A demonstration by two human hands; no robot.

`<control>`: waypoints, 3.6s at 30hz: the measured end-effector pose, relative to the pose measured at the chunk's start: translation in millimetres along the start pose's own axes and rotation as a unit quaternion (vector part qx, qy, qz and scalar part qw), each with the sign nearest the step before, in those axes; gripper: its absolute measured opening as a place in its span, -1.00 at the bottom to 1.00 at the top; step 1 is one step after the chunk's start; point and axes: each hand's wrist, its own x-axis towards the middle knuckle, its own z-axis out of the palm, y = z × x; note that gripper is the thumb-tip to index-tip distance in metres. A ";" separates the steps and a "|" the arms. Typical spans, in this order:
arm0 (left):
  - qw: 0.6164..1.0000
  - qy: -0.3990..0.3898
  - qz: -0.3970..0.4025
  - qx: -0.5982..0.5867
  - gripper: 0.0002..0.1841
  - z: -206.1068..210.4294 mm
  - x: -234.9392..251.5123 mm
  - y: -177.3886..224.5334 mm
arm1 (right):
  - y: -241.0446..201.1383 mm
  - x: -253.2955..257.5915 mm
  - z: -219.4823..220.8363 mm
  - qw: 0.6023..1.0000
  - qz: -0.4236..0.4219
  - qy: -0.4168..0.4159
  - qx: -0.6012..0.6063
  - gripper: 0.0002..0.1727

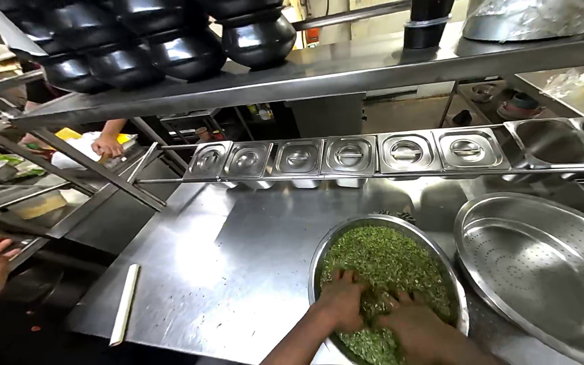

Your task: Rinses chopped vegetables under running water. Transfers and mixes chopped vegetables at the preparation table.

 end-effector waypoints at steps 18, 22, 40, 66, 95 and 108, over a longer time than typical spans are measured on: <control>1.000 -0.003 -0.013 -0.008 -0.20 6.2 19.8 9.1 | 36.5 3.3 -28.6 0.992 0.002 0.093 0.079 -0.45; 0.997 0.076 -0.033 -0.008 -0.25 -25.4 0.1 14.9 | 49.6 25.0 -43.6 0.981 0.068 0.156 0.094 -0.32; 0.999 0.037 0.020 -0.005 -0.27 15.9 56.7 8.7 | -9.4 -7.9 -8.4 0.999 -0.002 0.033 0.005 -0.41; 0.998 -0.002 0.045 -0.034 -0.32 -13.4 2.7 11.6 | 29.7 -9.1 -35.7 0.996 0.072 0.026 0.055 -0.28; 0.997 0.059 -0.047 0.001 -0.51 -25.4 81.0 -5.8 | 38.0 60.7 -28.0 0.996 0.076 0.037 0.042 -0.28; 0.991 0.126 -0.033 -0.041 -0.40 -10.4 85.6 -8.9 | 30.2 52.7 -28.2 0.984 0.163 0.073 0.014 -0.41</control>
